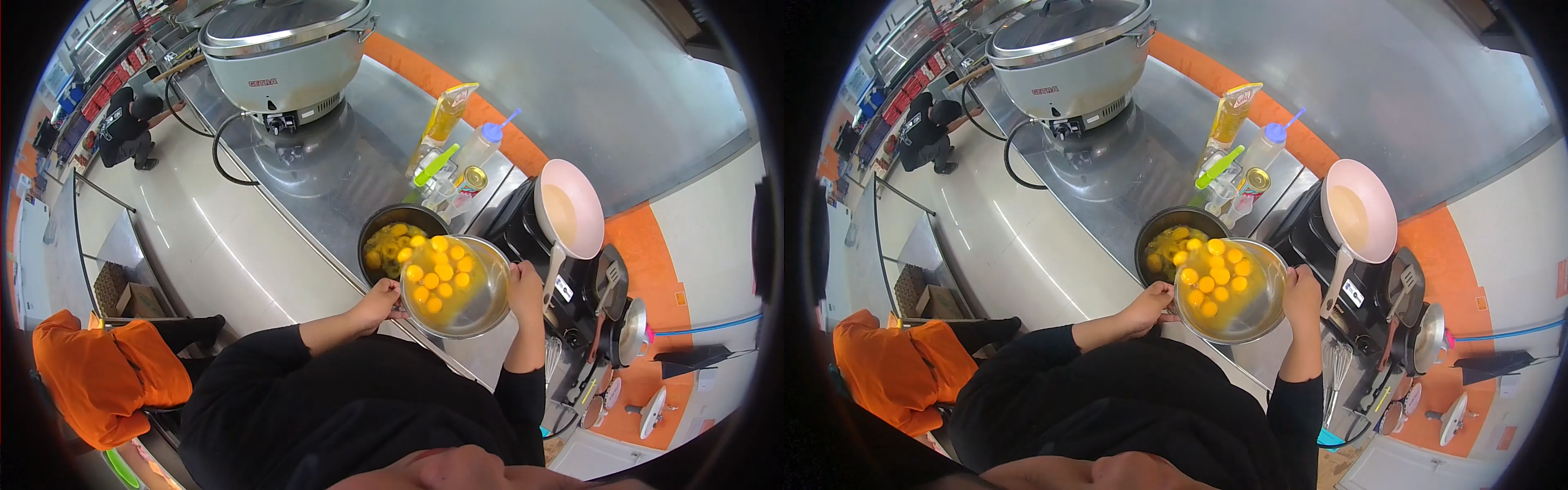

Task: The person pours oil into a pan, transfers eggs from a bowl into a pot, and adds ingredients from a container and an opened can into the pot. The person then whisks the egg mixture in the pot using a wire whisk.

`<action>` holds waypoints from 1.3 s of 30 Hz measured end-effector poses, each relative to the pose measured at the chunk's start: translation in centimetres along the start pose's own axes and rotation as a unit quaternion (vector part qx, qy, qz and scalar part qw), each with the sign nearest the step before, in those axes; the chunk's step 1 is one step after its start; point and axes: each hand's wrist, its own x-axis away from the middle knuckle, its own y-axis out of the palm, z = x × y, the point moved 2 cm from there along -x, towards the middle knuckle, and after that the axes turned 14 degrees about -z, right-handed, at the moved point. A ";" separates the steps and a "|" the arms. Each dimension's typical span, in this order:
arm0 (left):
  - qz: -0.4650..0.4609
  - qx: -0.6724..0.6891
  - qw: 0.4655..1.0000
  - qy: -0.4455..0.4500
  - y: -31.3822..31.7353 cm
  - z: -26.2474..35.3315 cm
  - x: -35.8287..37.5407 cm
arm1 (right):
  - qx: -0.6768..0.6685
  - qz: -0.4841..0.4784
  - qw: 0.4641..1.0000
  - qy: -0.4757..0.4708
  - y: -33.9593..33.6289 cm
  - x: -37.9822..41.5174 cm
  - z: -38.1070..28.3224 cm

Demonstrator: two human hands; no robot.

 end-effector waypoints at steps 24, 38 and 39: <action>0.002 0.041 0.999 -0.008 0.1 -0.9 -0.1 | 0.093 -0.030 0.995 -0.025 -1.5 -1.9 -4.0; 0.000 0.097 0.995 0.020 -0.7 -2.1 -0.6 | 0.246 -0.095 0.964 -0.025 -2.2 -5.4 -10.0; -0.011 0.092 0.996 0.020 -0.7 -2.1 -0.6 | 0.247 -0.095 0.964 -0.026 -2.4 -5.6 -10.7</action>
